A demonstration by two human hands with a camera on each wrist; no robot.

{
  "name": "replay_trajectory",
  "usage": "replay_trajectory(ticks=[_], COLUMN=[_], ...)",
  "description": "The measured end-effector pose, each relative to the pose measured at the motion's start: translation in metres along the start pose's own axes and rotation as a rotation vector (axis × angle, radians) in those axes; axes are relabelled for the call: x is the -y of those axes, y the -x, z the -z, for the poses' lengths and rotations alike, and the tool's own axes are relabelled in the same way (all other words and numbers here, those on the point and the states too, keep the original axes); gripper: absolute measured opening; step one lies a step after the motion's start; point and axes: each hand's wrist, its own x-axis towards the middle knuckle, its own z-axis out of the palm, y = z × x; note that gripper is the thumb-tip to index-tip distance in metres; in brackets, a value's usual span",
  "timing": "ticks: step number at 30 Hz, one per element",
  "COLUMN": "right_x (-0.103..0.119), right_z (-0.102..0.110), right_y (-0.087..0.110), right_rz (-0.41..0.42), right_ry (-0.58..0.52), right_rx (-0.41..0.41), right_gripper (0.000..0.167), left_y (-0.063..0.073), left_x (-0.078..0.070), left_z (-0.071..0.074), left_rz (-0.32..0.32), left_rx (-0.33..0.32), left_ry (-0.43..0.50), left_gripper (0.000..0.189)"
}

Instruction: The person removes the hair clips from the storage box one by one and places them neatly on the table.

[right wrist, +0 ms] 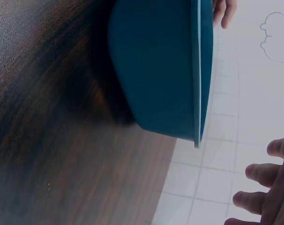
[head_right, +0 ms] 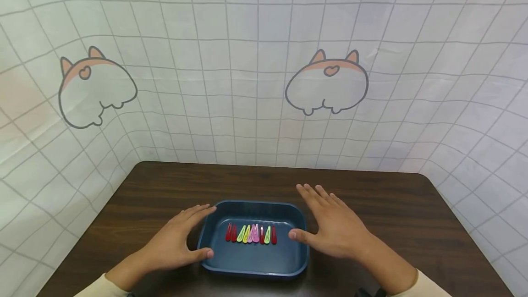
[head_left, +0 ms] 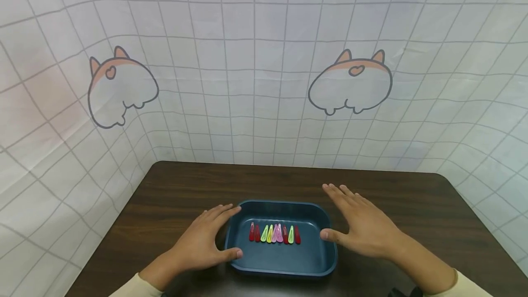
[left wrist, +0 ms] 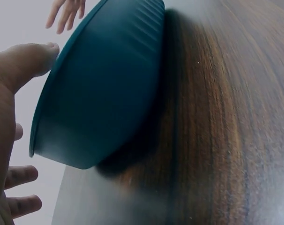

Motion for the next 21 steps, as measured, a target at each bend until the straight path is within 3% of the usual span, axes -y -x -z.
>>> replay_trajectory(ticks=[9,21], right_x=[0.001,0.008], right_z=[-0.006,-0.009], right_y=[-0.001,-0.006], right_rz=[0.017,-0.034], right_ry=[-0.011,-0.075], right_rx=[-0.023,0.051], right_gripper=[0.1,0.1], left_y=[0.002,0.006], left_x=[0.011,0.015], left_z=[-0.009,-0.013], left_rz=[0.035,0.103], left_rx=[0.028,0.1], left_ry=[0.078,0.221], left_gripper=[0.089,0.091])
